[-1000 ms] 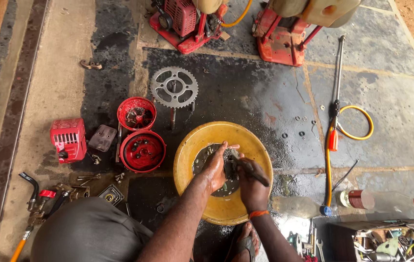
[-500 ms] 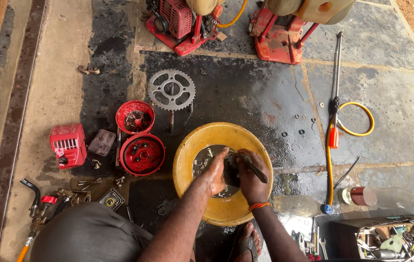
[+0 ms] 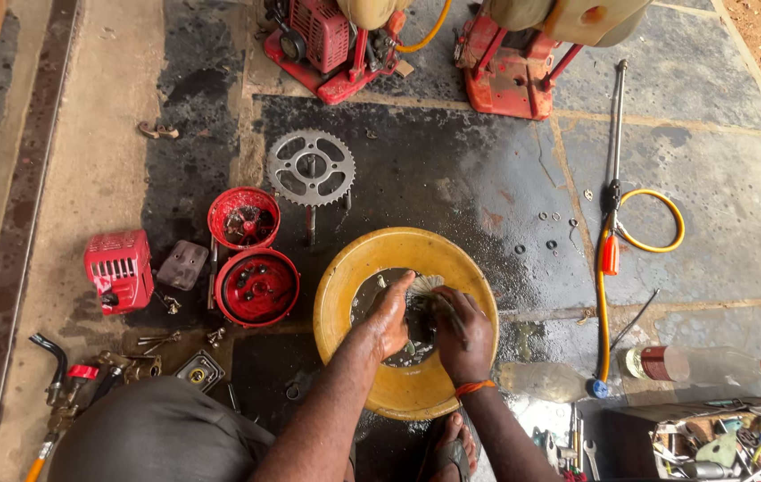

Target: The person sits on the floor of a repair shop and cleans small metal machine parts in a yellow basin of liquid. They pour liquid from a plastic bottle over the parts, scrub them with a brush, and handle each part in the basin.

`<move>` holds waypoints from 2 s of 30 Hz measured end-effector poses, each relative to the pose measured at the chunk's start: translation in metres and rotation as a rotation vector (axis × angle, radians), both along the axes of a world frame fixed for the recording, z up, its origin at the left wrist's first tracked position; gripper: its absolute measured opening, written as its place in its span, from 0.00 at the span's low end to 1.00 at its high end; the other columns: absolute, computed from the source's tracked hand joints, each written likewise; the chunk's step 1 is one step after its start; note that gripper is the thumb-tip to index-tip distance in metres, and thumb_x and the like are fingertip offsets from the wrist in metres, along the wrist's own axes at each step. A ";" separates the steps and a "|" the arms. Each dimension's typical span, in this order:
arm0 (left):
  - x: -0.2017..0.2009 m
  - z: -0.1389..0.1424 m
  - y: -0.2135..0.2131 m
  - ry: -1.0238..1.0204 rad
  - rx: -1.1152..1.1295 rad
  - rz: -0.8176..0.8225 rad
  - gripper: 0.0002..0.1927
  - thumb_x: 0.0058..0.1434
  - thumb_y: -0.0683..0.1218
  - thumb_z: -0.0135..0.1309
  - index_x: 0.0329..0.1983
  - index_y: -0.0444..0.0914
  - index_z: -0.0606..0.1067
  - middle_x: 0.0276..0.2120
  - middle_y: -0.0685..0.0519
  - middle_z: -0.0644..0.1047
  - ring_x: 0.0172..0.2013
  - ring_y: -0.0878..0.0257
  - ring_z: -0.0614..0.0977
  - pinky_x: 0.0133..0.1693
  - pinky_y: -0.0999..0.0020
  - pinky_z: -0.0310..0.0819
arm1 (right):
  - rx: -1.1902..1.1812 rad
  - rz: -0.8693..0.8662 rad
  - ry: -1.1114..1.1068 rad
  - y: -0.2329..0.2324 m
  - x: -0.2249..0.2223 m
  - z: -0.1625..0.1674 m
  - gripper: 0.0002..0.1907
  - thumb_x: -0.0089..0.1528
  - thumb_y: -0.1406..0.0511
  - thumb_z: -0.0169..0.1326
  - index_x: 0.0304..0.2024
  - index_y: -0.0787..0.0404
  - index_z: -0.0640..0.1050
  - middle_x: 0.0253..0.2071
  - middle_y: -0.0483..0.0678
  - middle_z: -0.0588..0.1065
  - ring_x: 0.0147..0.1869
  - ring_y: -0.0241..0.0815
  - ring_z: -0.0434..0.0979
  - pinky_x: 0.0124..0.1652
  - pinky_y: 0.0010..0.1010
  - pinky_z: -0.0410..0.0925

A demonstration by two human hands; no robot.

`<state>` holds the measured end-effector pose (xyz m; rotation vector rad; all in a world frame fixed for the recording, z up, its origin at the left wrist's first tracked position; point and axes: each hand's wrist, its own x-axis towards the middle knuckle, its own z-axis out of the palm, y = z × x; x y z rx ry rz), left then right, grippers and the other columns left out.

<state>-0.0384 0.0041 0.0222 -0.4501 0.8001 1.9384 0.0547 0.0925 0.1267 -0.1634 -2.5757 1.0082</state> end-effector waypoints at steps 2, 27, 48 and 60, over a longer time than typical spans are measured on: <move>-0.004 -0.003 -0.001 0.058 0.076 0.094 0.31 0.73 0.64 0.35 0.63 0.37 0.71 0.45 0.50 0.80 0.49 0.57 0.82 0.56 0.54 0.75 | -0.081 0.112 -0.017 -0.002 0.010 -0.003 0.13 0.60 0.75 0.55 0.46 0.61 0.81 0.41 0.53 0.79 0.43 0.51 0.83 0.40 0.37 0.75; -0.018 -0.011 -0.015 0.172 -0.298 0.301 0.45 0.55 0.64 0.63 0.72 0.43 0.65 0.59 0.61 0.70 0.61 0.65 0.65 0.62 0.38 0.55 | -0.665 -0.366 -0.613 0.083 0.010 -0.158 0.17 0.68 0.55 0.57 0.49 0.59 0.85 0.35 0.48 0.81 0.37 0.41 0.76 0.35 0.33 0.67; -0.020 0.002 -0.018 0.159 -0.017 0.362 0.15 0.58 0.47 0.58 0.45 0.43 0.68 0.39 0.47 0.82 0.40 0.55 0.85 0.44 0.53 0.83 | -1.174 -0.129 -0.349 0.090 -0.006 -0.065 0.15 0.68 0.64 0.46 0.55 0.59 0.77 0.47 0.56 0.79 0.42 0.41 0.81 0.42 0.32 0.75; 0.008 0.011 0.009 0.083 -0.195 0.065 0.41 0.64 0.76 0.30 0.64 0.46 0.73 0.50 0.52 0.80 0.54 0.57 0.77 0.56 0.44 0.67 | -0.046 0.110 -0.184 0.008 -0.012 -0.011 0.15 0.58 0.70 0.61 0.48 0.60 0.81 0.42 0.53 0.82 0.41 0.43 0.85 0.42 0.34 0.77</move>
